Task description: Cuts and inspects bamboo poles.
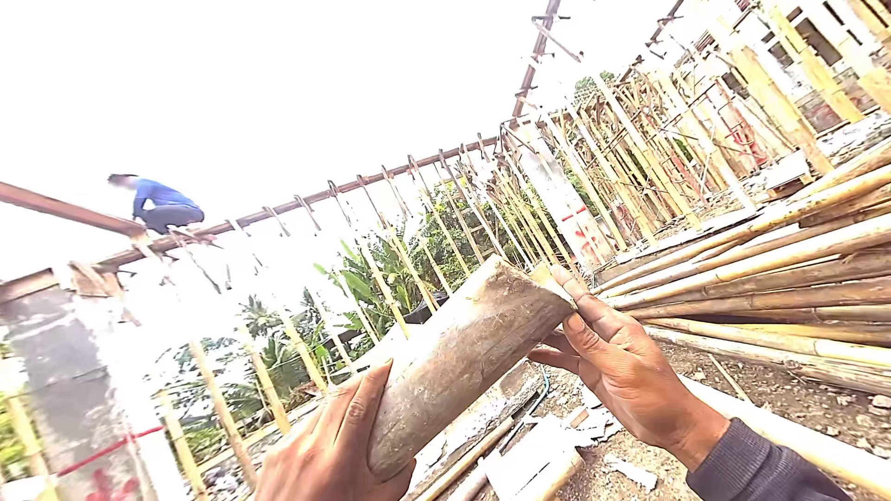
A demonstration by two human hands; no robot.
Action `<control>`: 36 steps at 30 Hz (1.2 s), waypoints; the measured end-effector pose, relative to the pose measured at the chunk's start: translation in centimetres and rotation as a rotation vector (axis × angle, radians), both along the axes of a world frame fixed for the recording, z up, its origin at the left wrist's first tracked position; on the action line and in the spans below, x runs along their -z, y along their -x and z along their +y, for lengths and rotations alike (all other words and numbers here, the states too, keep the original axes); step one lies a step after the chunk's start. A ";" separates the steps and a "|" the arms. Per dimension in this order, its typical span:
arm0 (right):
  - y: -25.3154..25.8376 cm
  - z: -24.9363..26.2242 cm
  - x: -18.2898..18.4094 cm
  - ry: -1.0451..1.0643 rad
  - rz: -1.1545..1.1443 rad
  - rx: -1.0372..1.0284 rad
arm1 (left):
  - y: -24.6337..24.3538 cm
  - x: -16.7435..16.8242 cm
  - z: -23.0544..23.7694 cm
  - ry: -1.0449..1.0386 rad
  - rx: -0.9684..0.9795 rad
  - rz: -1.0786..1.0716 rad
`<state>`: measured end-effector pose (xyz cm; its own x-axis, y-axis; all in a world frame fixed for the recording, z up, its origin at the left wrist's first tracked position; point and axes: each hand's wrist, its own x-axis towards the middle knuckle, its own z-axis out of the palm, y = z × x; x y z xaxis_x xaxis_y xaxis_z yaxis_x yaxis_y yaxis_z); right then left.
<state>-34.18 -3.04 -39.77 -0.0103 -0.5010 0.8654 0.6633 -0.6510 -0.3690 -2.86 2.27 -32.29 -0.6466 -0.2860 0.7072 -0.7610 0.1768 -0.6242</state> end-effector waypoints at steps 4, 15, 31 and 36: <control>1.1 1.5 0.8 -0.171 -0.075 -0.117 | 0.9 2.3 -0.5 -0.037 0.031 -0.002; 1.9 3.8 11.9 -1.039 -0.376 0.290 | 4.0 19.9 -2.4 -0.436 0.159 0.073; 5.9 7.5 37.7 -1.631 -0.250 0.290 | 8.4 39.3 -7.0 -1.734 0.270 -0.157; 6.8 7.3 41.5 -1.710 -0.165 0.258 | 8.6 43.8 -7.1 -1.667 0.314 -0.122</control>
